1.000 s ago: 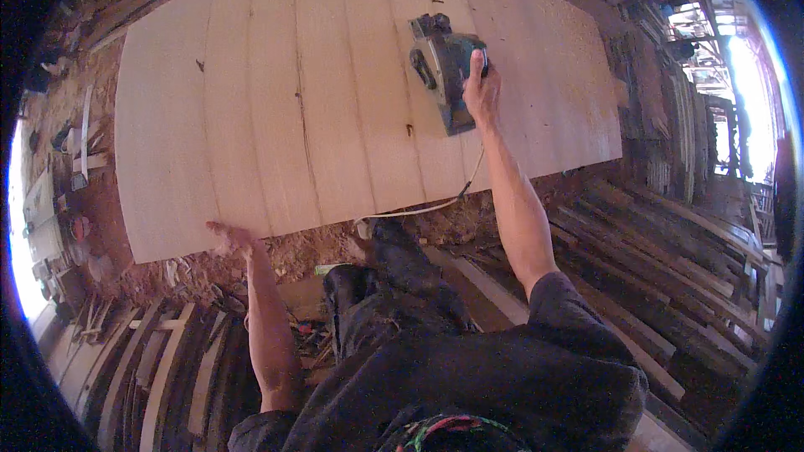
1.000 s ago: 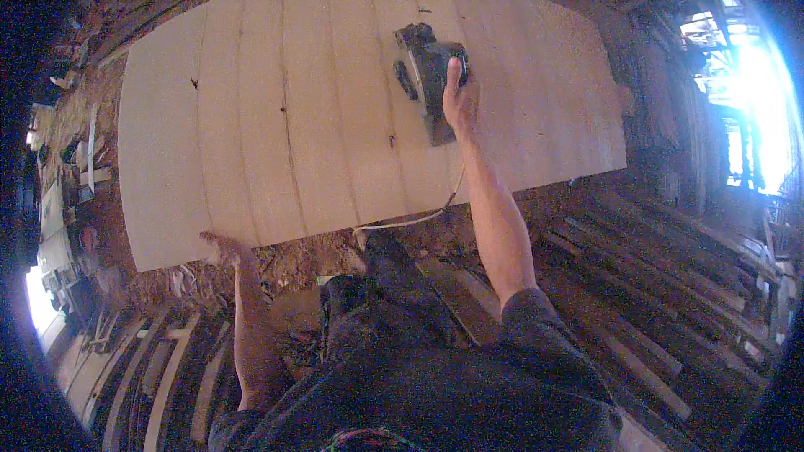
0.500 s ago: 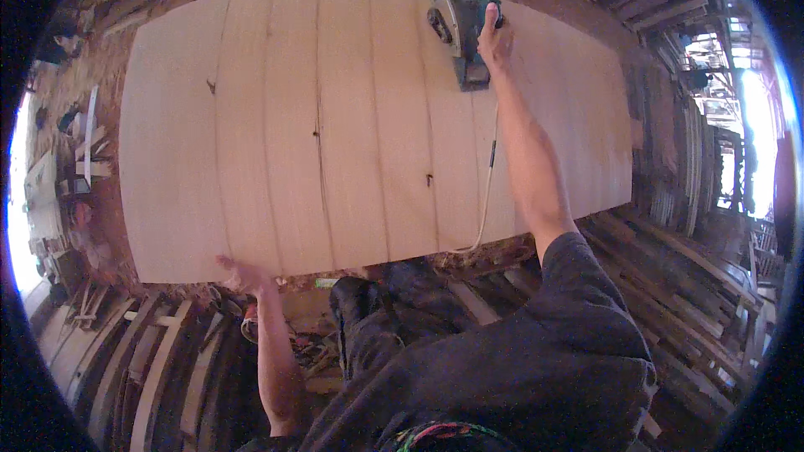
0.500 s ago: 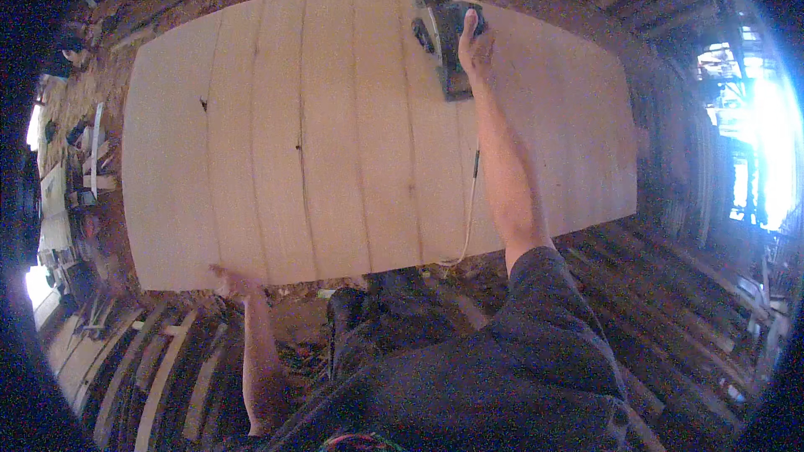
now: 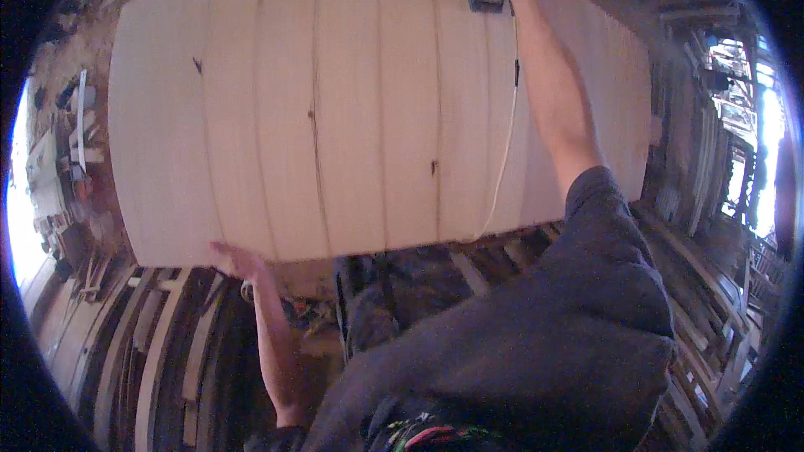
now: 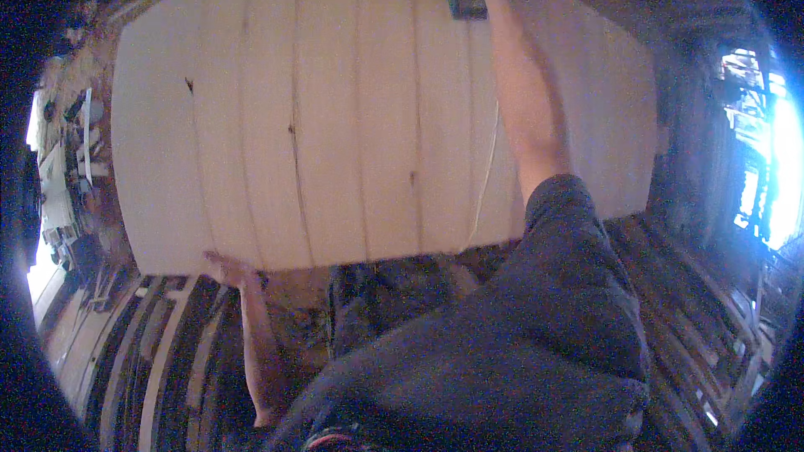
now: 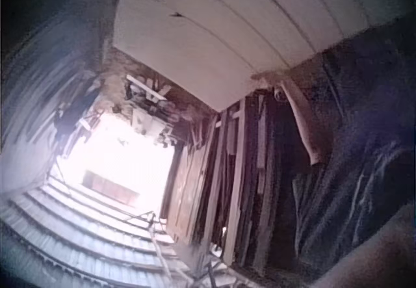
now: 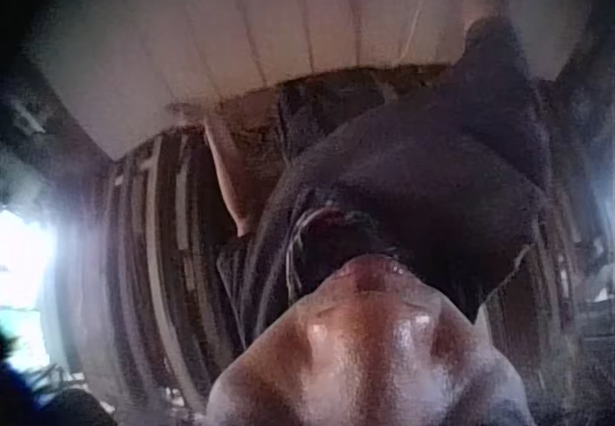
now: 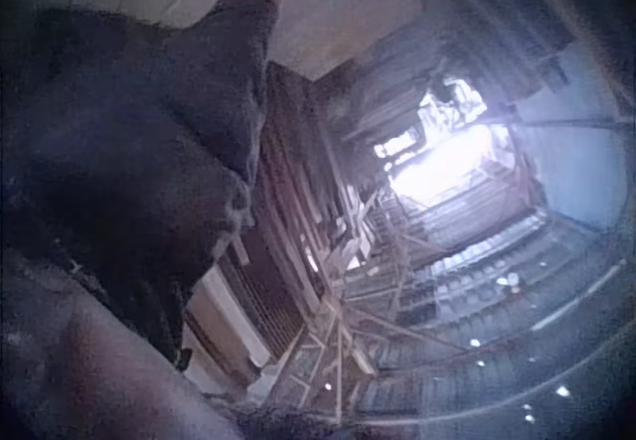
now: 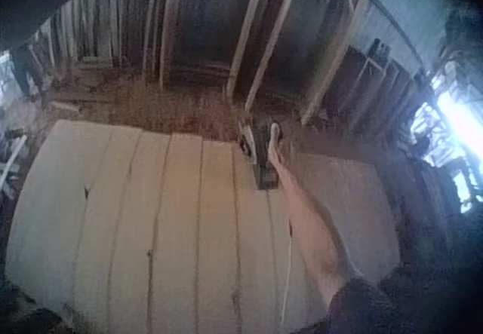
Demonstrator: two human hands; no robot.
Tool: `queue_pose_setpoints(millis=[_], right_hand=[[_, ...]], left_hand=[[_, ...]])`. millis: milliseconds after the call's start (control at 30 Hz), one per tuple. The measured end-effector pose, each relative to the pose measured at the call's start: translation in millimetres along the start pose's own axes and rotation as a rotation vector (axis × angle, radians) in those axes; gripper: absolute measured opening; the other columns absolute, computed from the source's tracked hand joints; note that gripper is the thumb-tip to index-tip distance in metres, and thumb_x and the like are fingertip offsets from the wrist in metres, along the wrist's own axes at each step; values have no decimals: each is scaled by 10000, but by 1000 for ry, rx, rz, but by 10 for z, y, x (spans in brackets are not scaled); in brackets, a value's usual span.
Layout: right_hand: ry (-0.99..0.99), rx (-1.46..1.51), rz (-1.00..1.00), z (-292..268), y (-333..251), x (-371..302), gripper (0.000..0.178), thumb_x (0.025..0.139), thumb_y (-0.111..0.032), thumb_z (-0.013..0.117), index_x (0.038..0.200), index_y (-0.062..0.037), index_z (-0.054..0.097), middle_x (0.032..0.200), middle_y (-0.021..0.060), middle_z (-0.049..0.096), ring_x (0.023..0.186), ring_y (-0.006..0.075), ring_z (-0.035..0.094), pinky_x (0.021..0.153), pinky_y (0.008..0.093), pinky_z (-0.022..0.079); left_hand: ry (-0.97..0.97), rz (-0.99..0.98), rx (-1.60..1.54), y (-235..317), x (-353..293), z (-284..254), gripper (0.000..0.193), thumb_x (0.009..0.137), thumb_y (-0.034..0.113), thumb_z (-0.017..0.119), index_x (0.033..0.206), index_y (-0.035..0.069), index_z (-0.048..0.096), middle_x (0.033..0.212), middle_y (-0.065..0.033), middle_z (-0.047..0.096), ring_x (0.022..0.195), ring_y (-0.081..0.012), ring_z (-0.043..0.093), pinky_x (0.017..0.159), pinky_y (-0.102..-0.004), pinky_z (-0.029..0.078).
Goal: The person uses an electric sander to smooth a large flat wooden board. They move the sander back and forth across the surface while holding the power cord with the other hand. The board remains on a workbench throughout the clip.
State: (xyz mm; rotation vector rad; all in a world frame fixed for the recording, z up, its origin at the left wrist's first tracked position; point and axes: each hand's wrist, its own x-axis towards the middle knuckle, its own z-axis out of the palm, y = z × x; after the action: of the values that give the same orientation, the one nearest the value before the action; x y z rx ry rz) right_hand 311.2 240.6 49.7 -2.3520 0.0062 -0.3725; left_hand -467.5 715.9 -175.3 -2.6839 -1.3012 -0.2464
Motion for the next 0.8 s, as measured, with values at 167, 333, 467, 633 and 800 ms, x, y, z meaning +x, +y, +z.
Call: queue_pose_setpoints(millis=[167,333,467,633,800], right_hand=[[-179,178,24,35,-648,-973,747,1044,-676,503,1026,52,672,841,244,720,867,433,706,834,530,537],[-170,125,211,-955,-414,-2341,741,1044,-674,505,1025,50,664,782,230,716,813,435,706,814,534,543],[-190,293,291,-1641,-743,-3939,652,1066,-623,523,1043,12,669,651,110,609,611,274,651,586,442,520],[-122,365,459,-2227,-870,-5608,501,1096,-540,533,1140,-55,651,724,15,617,587,135,606,518,316,481],[-133,336,428,-2448,-1054,-6584,487,1136,-509,455,1034,-57,605,695,-8,552,539,87,534,484,262,428]], left_hand=[[29,-525,419,-735,61,448,769,1052,166,577,1695,15,185,1038,-151,756,637,-172,661,647,-437,621],[-135,-304,217,163,209,628,730,1076,157,500,1691,-9,143,1235,-167,571,897,-208,546,821,-424,514],[-147,-253,217,301,276,743,699,1096,149,439,1687,-29,109,1393,-180,423,1105,-237,453,961,-414,430],[-119,-151,337,521,338,1036,663,1121,139,362,1682,-54,67,1590,-196,238,1364,-273,338,1135,-402,323],[24,19,770,266,360,1543,627,1145,129,285,1677,-78,25,1788,-212,53,1624,-309,223,1309,-389,217]])
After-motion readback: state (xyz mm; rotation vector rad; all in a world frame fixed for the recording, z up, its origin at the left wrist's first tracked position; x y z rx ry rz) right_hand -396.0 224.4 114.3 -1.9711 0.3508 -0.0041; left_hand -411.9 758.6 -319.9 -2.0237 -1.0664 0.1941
